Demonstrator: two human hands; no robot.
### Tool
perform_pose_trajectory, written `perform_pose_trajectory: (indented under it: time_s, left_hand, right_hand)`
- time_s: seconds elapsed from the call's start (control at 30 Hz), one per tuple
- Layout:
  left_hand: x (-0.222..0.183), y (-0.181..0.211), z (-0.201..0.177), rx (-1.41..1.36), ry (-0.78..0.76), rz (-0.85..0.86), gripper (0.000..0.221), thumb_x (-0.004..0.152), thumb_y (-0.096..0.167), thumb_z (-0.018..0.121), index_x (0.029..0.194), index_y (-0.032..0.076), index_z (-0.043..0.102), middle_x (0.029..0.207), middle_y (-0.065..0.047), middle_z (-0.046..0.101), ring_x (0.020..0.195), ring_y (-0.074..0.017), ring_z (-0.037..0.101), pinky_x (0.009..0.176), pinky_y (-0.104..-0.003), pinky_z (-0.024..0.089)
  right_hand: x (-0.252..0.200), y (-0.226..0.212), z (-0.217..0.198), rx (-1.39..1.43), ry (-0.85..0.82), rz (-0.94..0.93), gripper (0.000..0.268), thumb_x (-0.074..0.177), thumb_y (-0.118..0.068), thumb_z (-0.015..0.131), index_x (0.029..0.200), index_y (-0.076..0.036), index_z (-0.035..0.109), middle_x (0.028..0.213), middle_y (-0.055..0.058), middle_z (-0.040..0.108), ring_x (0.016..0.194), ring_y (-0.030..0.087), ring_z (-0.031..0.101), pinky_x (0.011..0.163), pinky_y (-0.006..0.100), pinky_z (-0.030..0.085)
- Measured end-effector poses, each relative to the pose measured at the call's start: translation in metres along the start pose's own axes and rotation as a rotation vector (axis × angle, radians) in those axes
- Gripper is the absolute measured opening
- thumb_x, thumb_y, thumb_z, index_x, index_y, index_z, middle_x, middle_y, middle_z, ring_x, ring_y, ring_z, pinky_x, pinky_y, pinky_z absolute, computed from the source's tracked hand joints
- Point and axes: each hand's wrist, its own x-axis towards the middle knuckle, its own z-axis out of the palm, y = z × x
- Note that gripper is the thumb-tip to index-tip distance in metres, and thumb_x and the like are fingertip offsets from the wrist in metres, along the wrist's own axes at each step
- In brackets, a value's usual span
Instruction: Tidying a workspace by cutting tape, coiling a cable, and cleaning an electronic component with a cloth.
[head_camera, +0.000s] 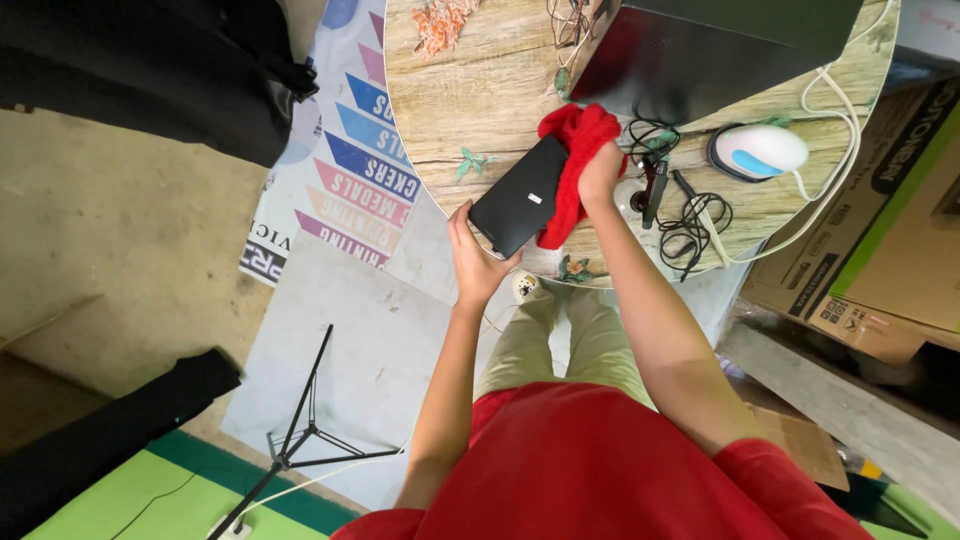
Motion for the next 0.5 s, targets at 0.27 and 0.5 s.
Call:
perform_pose_trajectory:
  time_s: [0.27, 0.5]
  left_hand:
    - [-0.008, -0.011, 0.009, 0.047, -0.030, -0.006, 0.114, 0.060, 0.017, 0.096, 0.151, -0.002, 0.030, 0.141, -0.027, 0.039, 0.131, -0.0444, 0.046, 0.112, -0.047, 0.044]
    - [0.021, 0.021, 0.002, 0.521, -0.156, 0.072, 0.127, 0.049, 0.047, 0.096, 0.144, -0.004, 0.029, 0.140, -0.026, 0.040, 0.135, -0.0480, 0.037, 0.110, -0.074, 0.019]
  right_hand:
    - [-0.069, -0.066, -0.043, 0.737, 0.044, -0.045, 0.035, 0.111, -0.024, 0.051, 0.140, -0.005, 0.050, 0.132, 0.009, 0.058, 0.121, 0.025, 0.059, 0.108, 0.042, 0.050]
    - [-0.159, -0.093, -0.076, 0.597, 0.035, -0.085, 0.046, 0.110, -0.026, 0.052, 0.151, -0.009, 0.042, 0.146, 0.007, 0.054, 0.135, 0.024, 0.054, 0.116, 0.040, 0.046]
